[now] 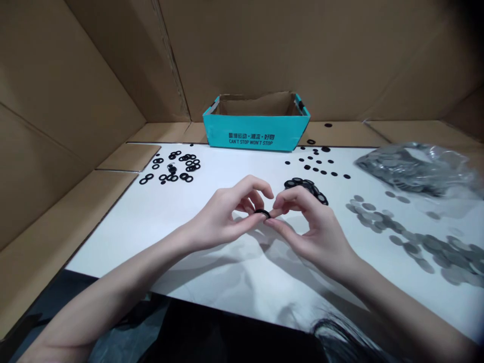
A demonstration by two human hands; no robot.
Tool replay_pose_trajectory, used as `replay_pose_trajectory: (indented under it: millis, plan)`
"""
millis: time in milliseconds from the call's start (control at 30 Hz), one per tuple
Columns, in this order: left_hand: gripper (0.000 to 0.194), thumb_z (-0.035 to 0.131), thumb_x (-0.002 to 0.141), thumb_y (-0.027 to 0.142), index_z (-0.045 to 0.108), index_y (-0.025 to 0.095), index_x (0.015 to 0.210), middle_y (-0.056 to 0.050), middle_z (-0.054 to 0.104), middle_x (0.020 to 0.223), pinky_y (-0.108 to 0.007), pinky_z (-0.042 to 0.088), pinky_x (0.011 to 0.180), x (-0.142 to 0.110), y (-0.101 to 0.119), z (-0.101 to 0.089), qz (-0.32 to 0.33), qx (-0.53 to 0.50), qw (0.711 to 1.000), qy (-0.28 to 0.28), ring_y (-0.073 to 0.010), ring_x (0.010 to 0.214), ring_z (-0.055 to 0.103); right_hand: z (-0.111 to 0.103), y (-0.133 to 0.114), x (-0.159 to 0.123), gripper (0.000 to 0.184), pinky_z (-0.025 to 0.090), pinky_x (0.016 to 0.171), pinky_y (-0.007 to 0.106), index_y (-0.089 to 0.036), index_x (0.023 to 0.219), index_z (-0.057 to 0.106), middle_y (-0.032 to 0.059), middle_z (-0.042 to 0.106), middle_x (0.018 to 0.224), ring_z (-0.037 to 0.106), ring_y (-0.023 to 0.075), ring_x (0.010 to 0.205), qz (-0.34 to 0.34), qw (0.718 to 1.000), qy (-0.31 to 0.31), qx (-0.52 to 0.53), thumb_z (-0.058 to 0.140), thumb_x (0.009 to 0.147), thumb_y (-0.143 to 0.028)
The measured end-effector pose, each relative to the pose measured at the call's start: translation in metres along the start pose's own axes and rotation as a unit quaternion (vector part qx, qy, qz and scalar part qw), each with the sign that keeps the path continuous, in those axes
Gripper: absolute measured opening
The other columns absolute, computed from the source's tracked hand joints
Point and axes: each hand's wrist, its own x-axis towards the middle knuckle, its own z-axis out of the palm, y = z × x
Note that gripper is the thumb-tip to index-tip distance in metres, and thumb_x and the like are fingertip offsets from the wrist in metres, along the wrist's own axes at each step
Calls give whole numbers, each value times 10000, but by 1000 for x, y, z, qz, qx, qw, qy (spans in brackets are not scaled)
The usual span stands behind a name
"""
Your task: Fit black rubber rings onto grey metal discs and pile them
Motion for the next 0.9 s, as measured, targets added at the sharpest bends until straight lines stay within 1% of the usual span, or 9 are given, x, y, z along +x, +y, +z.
replay_pose_trajectory:
  millis: [100,233,300,433,533,600,667,800,900]
  plan:
    - [197,581,955,134,505,231,1108,-5,623,961,-201,569,728,-1,1,0,-3,-21,1000,-14,-102,838,653,1,-3,1,246,564,720,307,-273,941,539,-40,625,825,663,141,722,10,998,-1,54,687,857,-95]
    - [202,592,932,99,504,229,1059,-1,601,948,-188,548,686,0,4,-4,-10,-41,998,-42,-99,815,634,3,-5,0,241,556,698,293,-271,891,527,-43,563,806,622,137,714,36,993,13,114,726,857,-139]
    - [222,582,919,71,519,229,1061,-2,618,981,-200,549,711,1,5,-7,-10,-25,998,-60,-101,833,640,4,-5,0,230,560,707,304,-269,890,532,-41,578,794,633,145,714,38,993,10,111,725,863,-147]
    - [280,560,905,44,549,232,1113,4,662,1003,-232,539,748,2,5,-9,-12,36,994,-99,-105,837,658,3,-2,-1,216,574,774,343,-263,962,573,-19,677,857,721,179,792,32,997,-33,59,705,862,-124]
    - [294,575,913,73,534,233,1156,7,660,974,-242,545,768,1,3,-7,-8,33,996,-77,-112,844,667,1,0,-1,281,572,760,335,-269,1019,543,-32,679,852,743,180,794,46,997,-29,51,710,854,-114]
    - [288,584,922,95,522,233,1167,2,655,974,-248,550,786,0,2,-4,-2,20,998,-52,-116,857,665,1,0,-1,305,558,729,317,-275,1023,524,-49,651,823,726,162,751,54,997,-19,60,715,851,-110]
    - [252,582,935,116,515,231,1149,3,643,949,-248,544,771,0,2,-3,-4,13,999,-43,-117,841,650,3,-1,-2,309,545,720,301,-278,1004,512,-63,618,809,701,140,719,57,995,-7,83,726,850,-116]
    - [207,586,924,114,503,225,1078,5,614,916,-231,515,705,-1,5,-6,-15,1,998,-64,-116,814,616,8,-2,-5,309,541,744,281,-283,966,494,-69,564,816,664,116,728,51,989,30,137,729,861,-111]
    - [212,575,907,92,502,225,1055,10,602,910,-231,512,702,0,7,-9,-12,6,997,-78,-111,800,605,9,-3,-6,307,541,752,272,-280,947,503,-64,547,835,648,108,736,22,990,47,130,719,859,-80]
